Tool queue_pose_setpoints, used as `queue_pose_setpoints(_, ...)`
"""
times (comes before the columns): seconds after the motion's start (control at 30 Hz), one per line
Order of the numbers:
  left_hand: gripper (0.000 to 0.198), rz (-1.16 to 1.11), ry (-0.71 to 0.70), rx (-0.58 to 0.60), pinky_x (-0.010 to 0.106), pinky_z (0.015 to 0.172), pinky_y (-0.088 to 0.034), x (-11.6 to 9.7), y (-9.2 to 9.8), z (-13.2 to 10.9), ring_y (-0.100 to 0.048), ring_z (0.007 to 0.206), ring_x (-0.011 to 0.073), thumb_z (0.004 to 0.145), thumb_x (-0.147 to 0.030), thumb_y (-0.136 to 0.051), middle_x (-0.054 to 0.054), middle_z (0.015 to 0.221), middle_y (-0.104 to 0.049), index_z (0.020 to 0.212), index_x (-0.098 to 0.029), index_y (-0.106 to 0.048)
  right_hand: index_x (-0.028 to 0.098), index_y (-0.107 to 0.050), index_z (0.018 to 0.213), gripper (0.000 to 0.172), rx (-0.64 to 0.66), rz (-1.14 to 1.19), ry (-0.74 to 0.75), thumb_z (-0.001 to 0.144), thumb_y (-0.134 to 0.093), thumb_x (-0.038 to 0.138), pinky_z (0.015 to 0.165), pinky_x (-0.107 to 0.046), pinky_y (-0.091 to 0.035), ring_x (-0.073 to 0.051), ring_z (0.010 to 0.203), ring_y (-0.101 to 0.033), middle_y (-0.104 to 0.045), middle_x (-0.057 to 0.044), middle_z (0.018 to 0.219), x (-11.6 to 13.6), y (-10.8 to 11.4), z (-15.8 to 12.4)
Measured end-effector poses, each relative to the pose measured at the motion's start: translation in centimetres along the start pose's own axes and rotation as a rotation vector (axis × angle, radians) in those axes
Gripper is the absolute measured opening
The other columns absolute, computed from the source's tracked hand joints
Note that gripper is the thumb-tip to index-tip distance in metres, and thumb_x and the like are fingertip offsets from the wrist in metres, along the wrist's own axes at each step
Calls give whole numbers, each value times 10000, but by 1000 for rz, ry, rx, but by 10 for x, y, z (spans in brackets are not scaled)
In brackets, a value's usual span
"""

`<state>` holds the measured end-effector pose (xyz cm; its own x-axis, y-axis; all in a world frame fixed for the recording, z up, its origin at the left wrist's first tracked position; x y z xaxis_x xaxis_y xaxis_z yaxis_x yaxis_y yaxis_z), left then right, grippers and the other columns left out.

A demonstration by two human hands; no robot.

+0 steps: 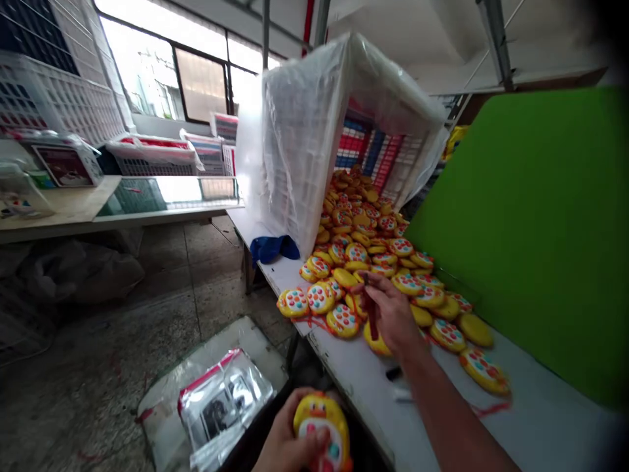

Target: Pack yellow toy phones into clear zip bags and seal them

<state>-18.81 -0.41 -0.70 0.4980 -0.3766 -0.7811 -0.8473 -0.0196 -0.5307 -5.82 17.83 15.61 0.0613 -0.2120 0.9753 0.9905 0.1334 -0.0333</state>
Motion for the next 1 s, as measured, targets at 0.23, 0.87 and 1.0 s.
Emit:
queue_pose_setpoints(0.23,592,154,-33,350,261,635,-506,6,-108,22,-633,718,156,623,-342,-822,45,912,-642,1061,-172,-461,224,-644,1141,356,-170,-167,-314,838,-614,408,451,-196,-434,-152,739,-565,-662,-82,973,-39,124,-203)
queue_pose_setpoints(0.87,491,850,-170,507,281,745,-469,48,-166,20,-587,803,171,695,-385,-764,31,945,-630,1082,-186,-535,247,-616,993,152,-157,-572,12,927,-488,200,833,-297,-514,-162,949,-619,-663,-30,1014,-6,145,-258)
queue_pose_setpoints(1.0,369,958,-371,574,337,913,-422,30,-178,27,-535,1014,210,806,-362,-661,78,1106,-580,1119,-205,-547,239,-617,995,154,-131,-578,26,930,-480,213,843,-315,-511,-173,957,-621,-667,-39,1030,-9,141,-249)
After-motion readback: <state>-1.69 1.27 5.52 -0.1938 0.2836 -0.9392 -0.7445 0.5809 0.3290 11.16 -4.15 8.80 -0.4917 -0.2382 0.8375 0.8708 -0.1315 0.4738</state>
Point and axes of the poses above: each hand's wrist, its own z-axis towards the middle knuckle, its own y-axis out of the back of the hand, x = y × z, the point moved 9 cm from there along z, towards the middle knuckle
